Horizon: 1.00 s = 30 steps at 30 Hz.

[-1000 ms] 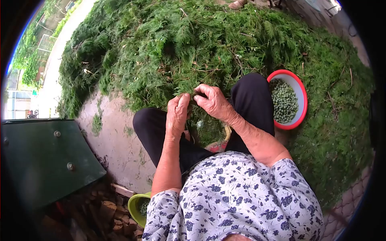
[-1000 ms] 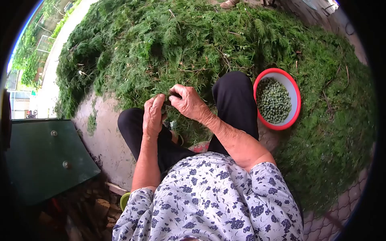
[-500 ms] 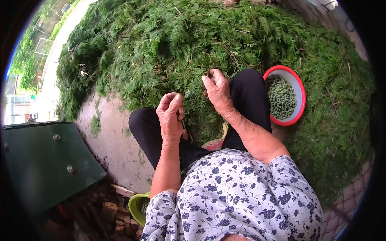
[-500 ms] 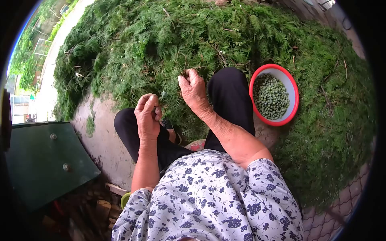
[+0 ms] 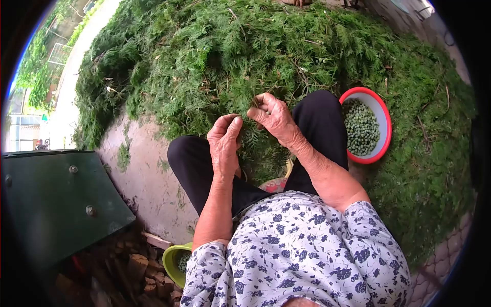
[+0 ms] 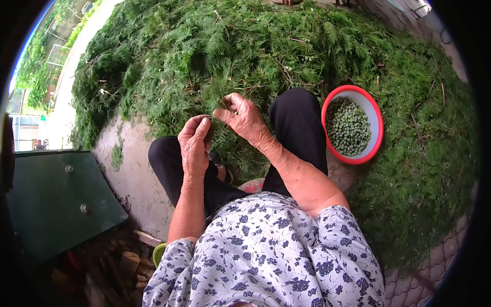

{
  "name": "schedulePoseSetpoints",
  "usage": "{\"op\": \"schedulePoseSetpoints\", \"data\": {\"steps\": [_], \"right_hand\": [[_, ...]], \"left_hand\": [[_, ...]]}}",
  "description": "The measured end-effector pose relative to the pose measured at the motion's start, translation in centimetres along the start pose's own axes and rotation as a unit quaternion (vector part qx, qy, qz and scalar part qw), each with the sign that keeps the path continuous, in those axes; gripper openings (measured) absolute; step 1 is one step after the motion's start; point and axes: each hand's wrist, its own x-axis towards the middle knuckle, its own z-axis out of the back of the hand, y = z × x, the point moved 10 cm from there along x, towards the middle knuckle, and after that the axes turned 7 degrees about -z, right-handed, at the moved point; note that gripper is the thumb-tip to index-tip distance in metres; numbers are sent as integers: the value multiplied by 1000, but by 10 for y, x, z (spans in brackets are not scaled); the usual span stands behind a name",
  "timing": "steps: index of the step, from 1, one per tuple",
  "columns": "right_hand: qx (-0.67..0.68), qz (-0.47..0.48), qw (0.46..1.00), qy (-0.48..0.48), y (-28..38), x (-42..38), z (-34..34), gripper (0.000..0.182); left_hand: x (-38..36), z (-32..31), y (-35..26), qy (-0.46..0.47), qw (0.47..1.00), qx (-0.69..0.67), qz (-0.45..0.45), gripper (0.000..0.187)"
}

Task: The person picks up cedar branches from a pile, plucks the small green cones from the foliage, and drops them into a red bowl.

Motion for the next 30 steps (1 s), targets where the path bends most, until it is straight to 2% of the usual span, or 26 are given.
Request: {"op": "schedulePoseSetpoints", "data": {"steps": [2,3,6,7,8,10,12,13,16,18,20,22,24,25,26,28,29,30], "right_hand": [[-18,62,993,100,9,-5,-20,33],[-13,17,990,140,14,-11,-26,34],[-11,-23,987,159,2,-4,-23,25],[-26,-27,988,150,-3,-2,-20,18],[-26,-27,988,150,-5,-1,-21,18],[101,-73,981,148,-13,-1,-23,18],[142,-91,974,150,-11,-2,-28,17],[183,-107,965,151,-11,-3,-29,16],[159,-73,971,160,-4,-6,-30,14],[207,-109,957,172,-7,-9,-32,14],[297,-137,930,169,-9,-9,-30,11],[288,-132,935,159,-13,-6,-25,14],[312,-167,931,90,-24,-3,-17,18],[264,-149,948,96,-29,3,-15,32],[265,-149,948,93,-32,4,-12,32],[308,-208,926,70,-38,2,-10,45],[326,-199,921,80,-45,8,-11,58],[326,-199,921,80,-40,5,-12,58]], "left_hand": [[2,-1,1,5,1000,-13,9,7],[2,-2,1,5,1000,-13,10,7],[1,-1,6,6,1000,15,19,7],[1,-2,8,21,1000,4,7,7],[1,-5,7,37,999,-7,-6,7],[4,-5,14,38,998,-49,17,8],[5,-5,41,7,967,-229,114,10],[4,-8,47,18,958,-251,135,11],[3,-3,52,17,966,-215,141,16],[8,-2,51,19,960,-248,130,21],[7,-25,28,180,846,-477,156,26],[15,-16,20,91,862,-476,149,25],[13,1,9,-46,921,-366,128,18],[11,0,-2,-54,932,-341,106,15],[10,3,1,-53,933,-340,108,15],[11,-4,-8,40,932,-354,63,14],[9,-3,-5,43,951,-301,55,14],[4,-10,-16,57,978,-198,23,12]]}}
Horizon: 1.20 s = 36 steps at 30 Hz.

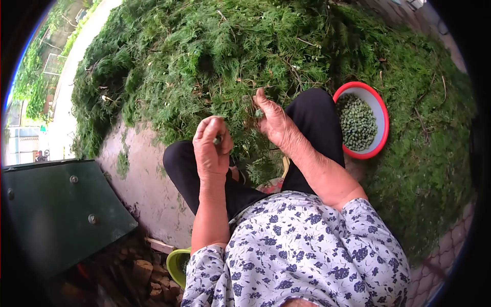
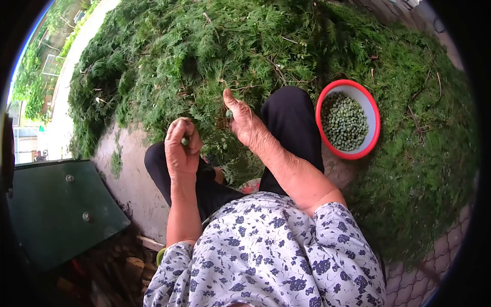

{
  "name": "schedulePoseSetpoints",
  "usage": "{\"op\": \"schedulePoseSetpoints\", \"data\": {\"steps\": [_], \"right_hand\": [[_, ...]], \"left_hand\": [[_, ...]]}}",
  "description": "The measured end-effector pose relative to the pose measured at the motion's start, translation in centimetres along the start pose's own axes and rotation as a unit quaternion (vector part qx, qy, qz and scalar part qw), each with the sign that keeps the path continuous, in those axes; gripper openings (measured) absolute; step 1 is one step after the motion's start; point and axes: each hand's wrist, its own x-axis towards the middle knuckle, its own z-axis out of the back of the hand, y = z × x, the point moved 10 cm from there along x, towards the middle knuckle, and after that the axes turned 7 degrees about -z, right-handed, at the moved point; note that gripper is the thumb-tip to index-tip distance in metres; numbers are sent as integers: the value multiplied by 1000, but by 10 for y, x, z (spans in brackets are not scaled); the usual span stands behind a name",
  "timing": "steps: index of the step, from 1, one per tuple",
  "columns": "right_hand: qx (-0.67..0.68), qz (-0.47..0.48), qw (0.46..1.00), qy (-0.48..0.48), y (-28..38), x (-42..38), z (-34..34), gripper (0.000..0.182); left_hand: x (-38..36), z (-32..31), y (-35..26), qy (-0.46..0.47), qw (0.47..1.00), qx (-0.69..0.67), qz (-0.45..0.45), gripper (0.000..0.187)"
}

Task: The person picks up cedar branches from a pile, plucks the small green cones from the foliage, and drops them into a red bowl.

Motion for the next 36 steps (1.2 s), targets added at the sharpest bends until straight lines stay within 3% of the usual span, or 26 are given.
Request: {"op": "schedulePoseSetpoints", "data": {"steps": [2,3,4,6,7,9,11,13,15,18,20,21,23,27,29,32,36], "right_hand": [[38,1,999,-15,7,-9,-7,66],[6,6,1000,21,8,-7,-12,76],[5,6,1000,22,7,-5,-10,76],[-26,-9,1000,6,2,-5,-8,85],[-26,-9,1000,6,1,-6,-9,85],[-84,-52,992,-81,-6,-10,5,91],[-105,-38,992,-64,-5,-13,4,90],[-127,-21,991,-45,-2,-13,-2,89],[-118,33,992,-44,6,-17,-8,61],[-89,63,994,-29,11,-16,-6,48],[-68,62,996,-18,8,-8,-1,37],[-46,60,997,-7,7,-4,0,27],[-57,65,996,-25,6,-1,6,19],[-124,146,977,-99,18,-8,8,8],[-120,169,970,-130,22,-13,8,7],[-54,133,981,-134,18,-9,21,6],[-11,110,988,-110,21,-8,15,9]], "left_hand": [[-5,-3,1,-7,982,182,-41,9],[-7,-13,-1,6,959,266,-98,11],[-6,-24,-5,46,896,408,-168,12],[-16,-44,-9,35,806,544,-230,14],[-23,-62,-17,55,722,601,-338,17],[-20,-65,-12,58,701,636,-317,18],[-14,-64,-5,63,643,710,-280,23],[-9,-60,-4,57,624,728,-277,24],[-7,-57,-2,52,607,746,-269,25],[-2,-49,-1,44,617,748,-240,26],[1,-39,-1,41,693,680,-235,27],[3,-34,1,41,693,680,-235,27],[10,-22,17,93,843,502,-171,31],[11,-17,25,93,887,445,-85,28],[7,-6,34,35,945,321,42,24],[12,-8,35,61,989,123,50,23],[14,10,34,7,997,30,66,25]]}}
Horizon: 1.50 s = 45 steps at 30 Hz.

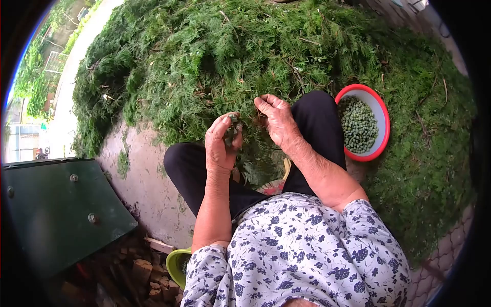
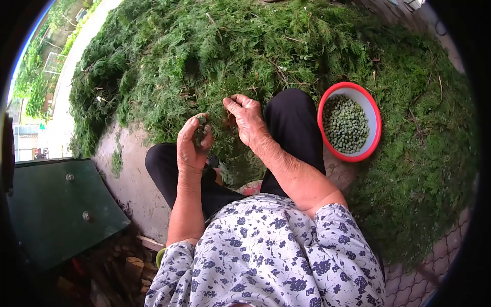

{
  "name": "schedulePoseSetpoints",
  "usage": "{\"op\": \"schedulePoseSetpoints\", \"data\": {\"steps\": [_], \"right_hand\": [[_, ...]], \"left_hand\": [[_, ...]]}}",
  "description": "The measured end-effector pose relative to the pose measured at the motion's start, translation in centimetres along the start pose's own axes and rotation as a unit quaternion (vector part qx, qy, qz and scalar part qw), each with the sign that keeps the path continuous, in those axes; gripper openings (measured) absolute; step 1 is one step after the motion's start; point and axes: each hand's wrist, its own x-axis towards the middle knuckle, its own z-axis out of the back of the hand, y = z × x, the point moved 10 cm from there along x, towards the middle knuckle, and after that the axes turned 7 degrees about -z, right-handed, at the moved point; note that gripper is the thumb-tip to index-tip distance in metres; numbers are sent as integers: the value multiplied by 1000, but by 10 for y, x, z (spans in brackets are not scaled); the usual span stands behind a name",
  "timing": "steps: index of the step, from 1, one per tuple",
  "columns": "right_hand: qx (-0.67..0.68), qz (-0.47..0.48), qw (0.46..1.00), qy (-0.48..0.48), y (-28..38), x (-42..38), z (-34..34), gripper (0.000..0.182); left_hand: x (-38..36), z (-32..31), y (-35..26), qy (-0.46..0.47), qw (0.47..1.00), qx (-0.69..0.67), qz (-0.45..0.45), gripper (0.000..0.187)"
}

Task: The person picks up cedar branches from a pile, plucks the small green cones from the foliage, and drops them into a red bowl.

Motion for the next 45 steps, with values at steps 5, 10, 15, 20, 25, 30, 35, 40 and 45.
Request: {"op": "schedulePoseSetpoints", "data": {"steps": [5,10,15,20,25,30,35,40,45], "right_hand": [[6,12,999,30,2,2,-3,10],[-131,70,987,53,8,3,-12,9],[49,12,998,34,3,9,0,7],[131,2,991,-2,16,18,13,8],[141,23,990,-23,19,12,-3,6],[91,-4,996,-20,-1,15,-9,7],[-58,-73,991,97,2,11,-20,30],[-317,134,939,4,51,14,1,61],[-530,104,816,205,-6,-10,-32,73]], "left_hand": [[-4,5,12,1,989,-136,52,31],[-5,9,14,-12,986,-155,66,33],[-1,13,-11,13,975,-220,9,26],[-6,46,-17,-16,993,-109,-41,23],[-13,24,1,-14,908,403,-113,24],[-11,-12,-8,-4,799,587,-128,25],[-3,5,9,-8,955,296,-25,5],[-5,38,-16,-82,974,209,34,4],[1,36,-24,-95,987,121,39,5]]}}
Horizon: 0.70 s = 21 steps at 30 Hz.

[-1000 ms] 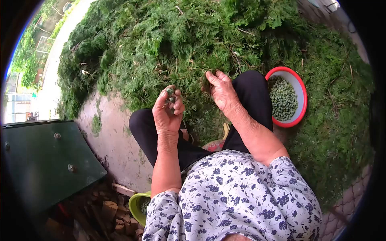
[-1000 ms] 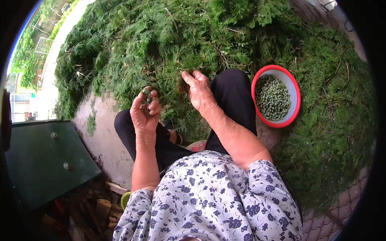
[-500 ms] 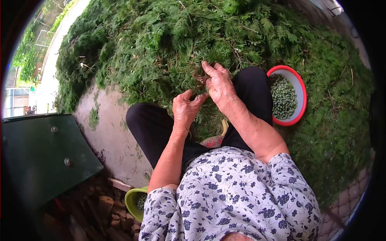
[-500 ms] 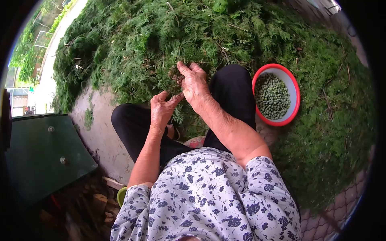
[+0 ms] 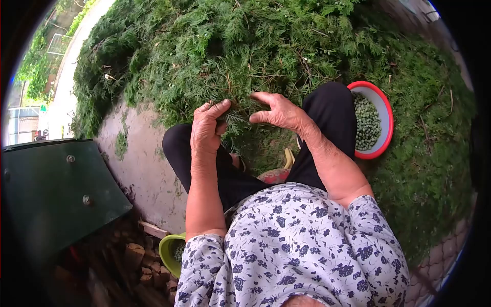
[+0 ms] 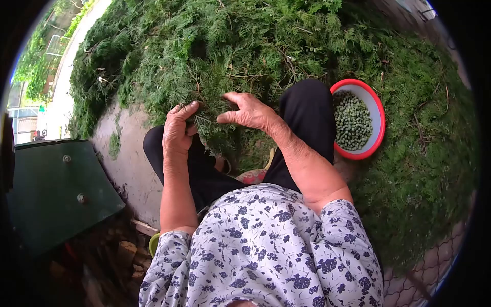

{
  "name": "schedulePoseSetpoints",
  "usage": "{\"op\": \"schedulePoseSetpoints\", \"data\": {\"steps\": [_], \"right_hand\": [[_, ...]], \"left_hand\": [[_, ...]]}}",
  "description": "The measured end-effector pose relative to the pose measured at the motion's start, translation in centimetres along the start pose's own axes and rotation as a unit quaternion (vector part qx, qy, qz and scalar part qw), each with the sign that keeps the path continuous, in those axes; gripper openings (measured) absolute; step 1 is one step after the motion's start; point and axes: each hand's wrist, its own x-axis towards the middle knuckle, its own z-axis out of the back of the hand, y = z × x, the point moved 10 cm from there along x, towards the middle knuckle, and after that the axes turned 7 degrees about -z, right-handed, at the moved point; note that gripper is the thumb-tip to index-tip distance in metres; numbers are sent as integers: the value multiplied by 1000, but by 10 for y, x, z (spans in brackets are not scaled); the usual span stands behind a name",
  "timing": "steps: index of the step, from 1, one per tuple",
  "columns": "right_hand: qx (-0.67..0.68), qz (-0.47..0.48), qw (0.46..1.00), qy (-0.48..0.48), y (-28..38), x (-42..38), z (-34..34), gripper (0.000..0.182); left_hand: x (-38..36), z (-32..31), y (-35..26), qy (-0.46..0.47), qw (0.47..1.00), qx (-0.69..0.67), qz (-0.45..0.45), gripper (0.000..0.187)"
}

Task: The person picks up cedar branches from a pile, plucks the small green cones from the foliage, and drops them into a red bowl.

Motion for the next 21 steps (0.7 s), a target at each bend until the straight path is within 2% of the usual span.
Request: {"op": "schedulePoseSetpoints", "data": {"steps": [1,2,3,5,6,7,9,12,15,18,19,21], "right_hand": [[-71,22,997,10,7,-3,-10,73],[-73,20,997,16,4,-1,-18,61],[-72,21,997,17,8,-2,-20,61],[67,-160,977,125,-16,-6,-38,42],[255,-144,952,85,-9,-8,-37,22],[254,-142,953,85,-8,-9,-34,22],[325,-122,937,33,-7,-9,-14,14],[396,-121,908,61,-11,-11,-10,14],[447,-120,883,78,-10,-13,-10,14],[451,-116,882,78,-15,-11,-10,16],[450,-116,882,78,-17,-10,-10,16],[407,-131,901,66,-23,-7,-10,20]], "left_hand": [[1,-3,-1,0,1000,0,0,5],[1,-5,-3,-8,1000,5,-7,5],[1,-4,-5,-16,1000,11,-14,6],[5,-2,-2,3,1000,10,-17,11],[6,-1,-10,-4,998,7,-56,14],[6,1,-19,-11,995,5,-95,18],[7,15,-23,-21,994,-9,-108,25],[3,27,-24,-4,993,4,-120,23],[-1,30,-3,9,996,76,-55,25],[-5,17,22,45,998,34,-10,32],[-13,7,22,11,1000,-17,1,35],[-32,-11,21,-39,992,-101,71,28]]}}
